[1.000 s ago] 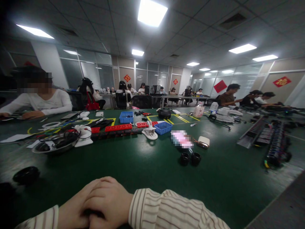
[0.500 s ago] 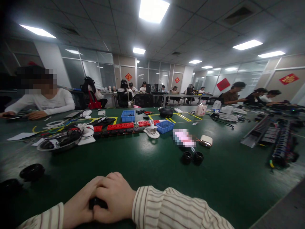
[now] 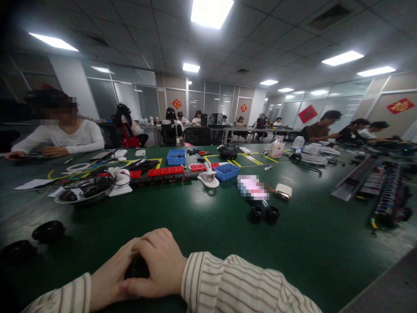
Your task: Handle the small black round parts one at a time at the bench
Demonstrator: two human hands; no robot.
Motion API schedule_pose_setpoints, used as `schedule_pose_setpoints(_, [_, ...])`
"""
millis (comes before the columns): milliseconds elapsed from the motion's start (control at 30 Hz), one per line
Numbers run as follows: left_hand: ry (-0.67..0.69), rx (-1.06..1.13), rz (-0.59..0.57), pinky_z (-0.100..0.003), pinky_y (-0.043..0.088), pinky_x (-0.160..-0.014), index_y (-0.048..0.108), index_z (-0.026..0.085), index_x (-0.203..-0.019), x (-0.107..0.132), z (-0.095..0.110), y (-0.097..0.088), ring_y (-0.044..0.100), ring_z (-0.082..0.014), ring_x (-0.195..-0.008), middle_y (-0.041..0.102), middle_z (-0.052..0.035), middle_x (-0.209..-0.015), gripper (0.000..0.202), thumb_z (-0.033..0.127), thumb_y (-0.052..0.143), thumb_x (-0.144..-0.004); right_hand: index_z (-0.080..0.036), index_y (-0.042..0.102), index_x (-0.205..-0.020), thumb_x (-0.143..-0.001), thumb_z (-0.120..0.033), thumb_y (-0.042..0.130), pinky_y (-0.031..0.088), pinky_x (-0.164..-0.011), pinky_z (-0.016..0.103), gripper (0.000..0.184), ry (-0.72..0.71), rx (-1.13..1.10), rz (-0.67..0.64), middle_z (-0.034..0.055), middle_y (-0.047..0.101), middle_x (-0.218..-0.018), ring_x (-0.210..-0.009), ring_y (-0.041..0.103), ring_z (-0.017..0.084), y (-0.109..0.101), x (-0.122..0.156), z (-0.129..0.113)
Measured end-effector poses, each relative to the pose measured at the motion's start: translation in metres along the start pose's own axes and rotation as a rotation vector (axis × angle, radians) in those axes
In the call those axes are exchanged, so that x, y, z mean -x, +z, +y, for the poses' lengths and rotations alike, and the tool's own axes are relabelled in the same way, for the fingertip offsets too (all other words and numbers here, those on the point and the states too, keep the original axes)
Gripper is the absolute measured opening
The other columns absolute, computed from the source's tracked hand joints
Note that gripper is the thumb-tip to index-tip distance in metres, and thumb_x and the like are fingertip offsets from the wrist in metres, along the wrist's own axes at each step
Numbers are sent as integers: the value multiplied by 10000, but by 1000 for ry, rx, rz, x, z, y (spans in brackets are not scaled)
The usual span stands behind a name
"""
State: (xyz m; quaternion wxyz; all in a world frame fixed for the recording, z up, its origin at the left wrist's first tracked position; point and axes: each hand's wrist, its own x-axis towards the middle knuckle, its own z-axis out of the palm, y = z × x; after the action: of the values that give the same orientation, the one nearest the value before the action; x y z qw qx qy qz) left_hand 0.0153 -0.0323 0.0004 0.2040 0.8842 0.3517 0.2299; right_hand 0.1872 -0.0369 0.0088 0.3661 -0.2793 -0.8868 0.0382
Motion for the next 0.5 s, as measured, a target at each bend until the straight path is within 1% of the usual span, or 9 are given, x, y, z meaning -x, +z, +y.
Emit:
schedule_pose_setpoints(100, [-27,-69,49,-459,409,-898,513,192,-1023,1,4,1,499,-293,-966,540,-82,-1038,567,463,707,-564,-161,497,-909,-653,-643,587,357,-766,307,553,83,48,-9,51,509,-916,-845,452,175,1,0,-2])
schedule_pose_setpoints(167, [-46,-101,64,-466,380,-930,530,194,-942,1,6,1,502,-285,-949,551,-69,-987,470,429,700,-572,-159,509,-841,-644,-608,622,353,-732,296,503,122,91,-57,37,510,-868,-804,448,165,0,0,-3])
schedule_pose_setpoints(233, [-74,-104,49,-442,392,-919,538,194,-853,-1,7,0,512,-268,-917,556,-55,-931,337,375,666,-600,-159,518,-808,-646,-549,649,351,-707,283,442,118,107,-104,23,514,-824,-774,451,153,-1,-1,-3])
schedule_pose_setpoints(300, [-89,-77,19,-411,414,-892,545,195,-840,-3,7,-1,513,-264,-912,559,-49,-924,298,313,647,-587,-163,531,-821,-649,-469,656,355,-701,275,372,55,83,-129,11,530,-808,-764,462,144,-2,-2,-2])
schedule_pose_setpoints(367, [-78,-22,-28,-380,430,-871,552,194,-865,-5,6,-3,514,-258,-922,559,-43,-936,326,232,630,-551,-171,541,-844,-656,-362,623,362,-727,274,280,-51,26,-137,2,558,-834,-787,480,138,-3,-3,-1])
schedule_pose_setpoints(433, [-37,31,-74,-358,434,-874,552,193,-904,-7,3,-5,518,-241,-934,555,-35,-949,383,167,600,-525,-175,543,-838,-662,-272,544,361,-809,283,201,-177,-45,-156,-7,583,-864,-847,498,134,-3,-4,0])
schedule_pose_setpoints(500, [11,60,-106,-351,430,-892,547,192,-961,-7,-1,-5,519,-230,-958,549,-37,-992,433,160,595,-532,-174,542,-821,-672,-235,462,327,-918,286,180,-306,-102,-202,-7,600,-865,-913,508,128,-4,-4,-1])
